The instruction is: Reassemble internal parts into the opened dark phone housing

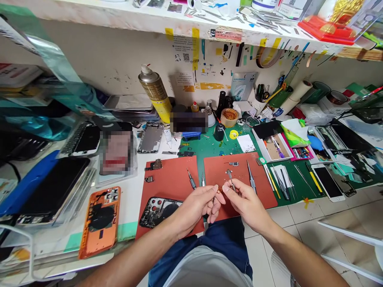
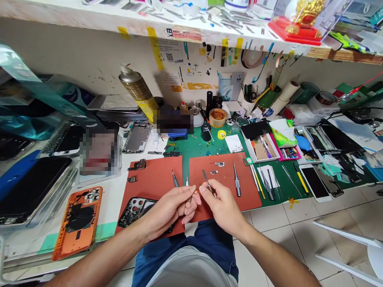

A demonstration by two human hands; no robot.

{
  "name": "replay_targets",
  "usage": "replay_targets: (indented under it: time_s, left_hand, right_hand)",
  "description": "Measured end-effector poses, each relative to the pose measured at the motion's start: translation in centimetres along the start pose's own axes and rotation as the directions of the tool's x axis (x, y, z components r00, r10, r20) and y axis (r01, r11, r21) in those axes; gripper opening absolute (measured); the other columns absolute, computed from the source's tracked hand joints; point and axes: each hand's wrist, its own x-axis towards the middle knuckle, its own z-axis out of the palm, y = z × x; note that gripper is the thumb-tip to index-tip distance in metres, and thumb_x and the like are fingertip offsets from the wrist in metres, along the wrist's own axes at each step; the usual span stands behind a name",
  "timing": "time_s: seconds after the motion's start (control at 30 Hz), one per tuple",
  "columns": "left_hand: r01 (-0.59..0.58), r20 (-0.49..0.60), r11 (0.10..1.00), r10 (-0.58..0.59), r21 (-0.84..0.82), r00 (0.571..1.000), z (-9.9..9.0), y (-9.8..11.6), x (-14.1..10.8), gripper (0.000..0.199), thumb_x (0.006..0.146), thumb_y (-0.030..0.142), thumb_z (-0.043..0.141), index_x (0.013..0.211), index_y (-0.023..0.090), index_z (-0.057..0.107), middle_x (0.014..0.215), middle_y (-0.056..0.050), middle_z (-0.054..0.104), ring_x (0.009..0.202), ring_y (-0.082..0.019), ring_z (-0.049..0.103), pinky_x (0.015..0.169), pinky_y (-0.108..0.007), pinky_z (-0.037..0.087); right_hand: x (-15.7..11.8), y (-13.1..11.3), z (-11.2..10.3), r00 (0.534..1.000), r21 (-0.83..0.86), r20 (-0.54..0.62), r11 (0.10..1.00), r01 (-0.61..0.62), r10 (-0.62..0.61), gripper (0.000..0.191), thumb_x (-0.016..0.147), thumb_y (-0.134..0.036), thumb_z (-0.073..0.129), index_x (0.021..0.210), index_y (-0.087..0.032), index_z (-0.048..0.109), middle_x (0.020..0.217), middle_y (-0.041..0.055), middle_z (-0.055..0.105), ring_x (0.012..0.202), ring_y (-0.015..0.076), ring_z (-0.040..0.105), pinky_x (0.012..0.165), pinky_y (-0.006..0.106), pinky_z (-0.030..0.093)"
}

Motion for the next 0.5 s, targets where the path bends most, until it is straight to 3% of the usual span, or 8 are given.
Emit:
replay_targets:
  time_s: [0.23,0.5]
  left_hand:
    - [0.004,0.001,1.0,-0.004,0.011,1.0,-0.2,-0.2,0.0,0.05,0.094,0.064,0.072,0.079,0.017,0.067,0.053,0.004,0.053,0.043,-0.01,0.049,0.049,-0.024,0.035]
    - [0.01,0.004,1.0,-0.01,0.025,1.0,-0.1,-0.1,-0.1,0.049,0.096,0.063,0.068,0.076,0.018,0.064,0.053,0.004,0.052,0.043,-0.011,0.048,0.049,-0.025,0.033]
  right_hand:
    - [-0.2,-0.3,0.4,0.993,0.18,0.037,0.976,-0.121,0.116,0.048,0.096,-0.068,0.073,0.088,-0.023,0.056,0.065,-0.0098,0.038,0.054,0.0078,0.025,0.049,0.026,0.018]
    - [-0.2,-1.5,0.7,0.99,0.177,0.028,0.974,-0.143,0.14,0.055,0.089,-0.073,0.076,0.081,-0.023,0.057,0.059,-0.0106,0.039,0.05,0.0073,0.024,0.048,0.028,0.017]
